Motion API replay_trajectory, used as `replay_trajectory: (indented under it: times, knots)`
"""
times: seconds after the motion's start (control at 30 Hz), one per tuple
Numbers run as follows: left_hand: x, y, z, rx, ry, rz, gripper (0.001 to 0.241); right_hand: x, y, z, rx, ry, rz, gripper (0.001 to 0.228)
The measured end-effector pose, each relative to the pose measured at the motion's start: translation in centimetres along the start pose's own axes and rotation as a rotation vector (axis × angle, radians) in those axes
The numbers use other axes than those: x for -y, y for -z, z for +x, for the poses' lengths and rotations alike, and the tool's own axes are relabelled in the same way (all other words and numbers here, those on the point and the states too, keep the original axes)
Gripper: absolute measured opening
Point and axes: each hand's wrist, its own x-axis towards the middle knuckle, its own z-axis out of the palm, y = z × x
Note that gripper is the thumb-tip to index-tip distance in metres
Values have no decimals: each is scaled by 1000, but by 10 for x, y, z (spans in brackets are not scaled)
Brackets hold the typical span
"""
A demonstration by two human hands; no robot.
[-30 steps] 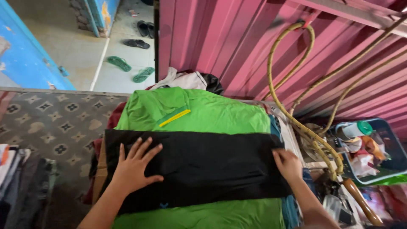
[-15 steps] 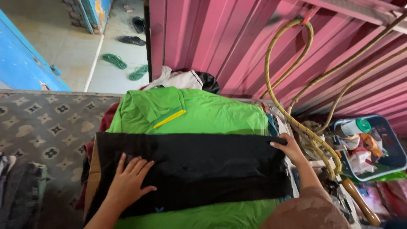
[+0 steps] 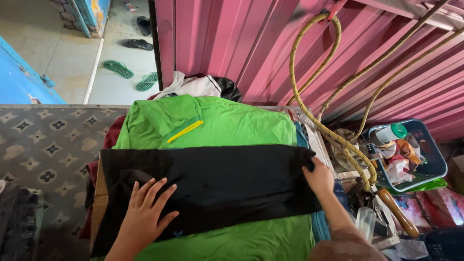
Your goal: The person folds various t-shirts and tops on a table using a cardboard piece as a guide. They handle a black shirt, a green shirt, a teal shirt, a striped shirt, and a white shirt, stacking them neatly as they finish each one.
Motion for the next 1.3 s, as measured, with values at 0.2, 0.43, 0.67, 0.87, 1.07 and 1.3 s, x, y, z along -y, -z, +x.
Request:
replay_trajectory:
  times: [0.2,0.43,0.67,0.87,1.07,1.3]
  knots:
    - [-14,4,6,-15,65,-66,61,108,-37,-33,-121,48,50,49]
    - [-27,23,1,-5,67,-97,53,78,-20,-25,171,-171,694,54]
    - [-57,-31,6,-152,277,-711,32,-25,-72,-4,593,24,379,69]
    - [-86,-23,87,177,1009,-1676,66,257,4,-126,285,164,352,59]
    - [18,-73,40,-49,802,-1601,62,340,4,-182,639,611,689,64]
    - [79,25,-15,-112,756,-1524,62,344,-26,-188,14,831,684,47]
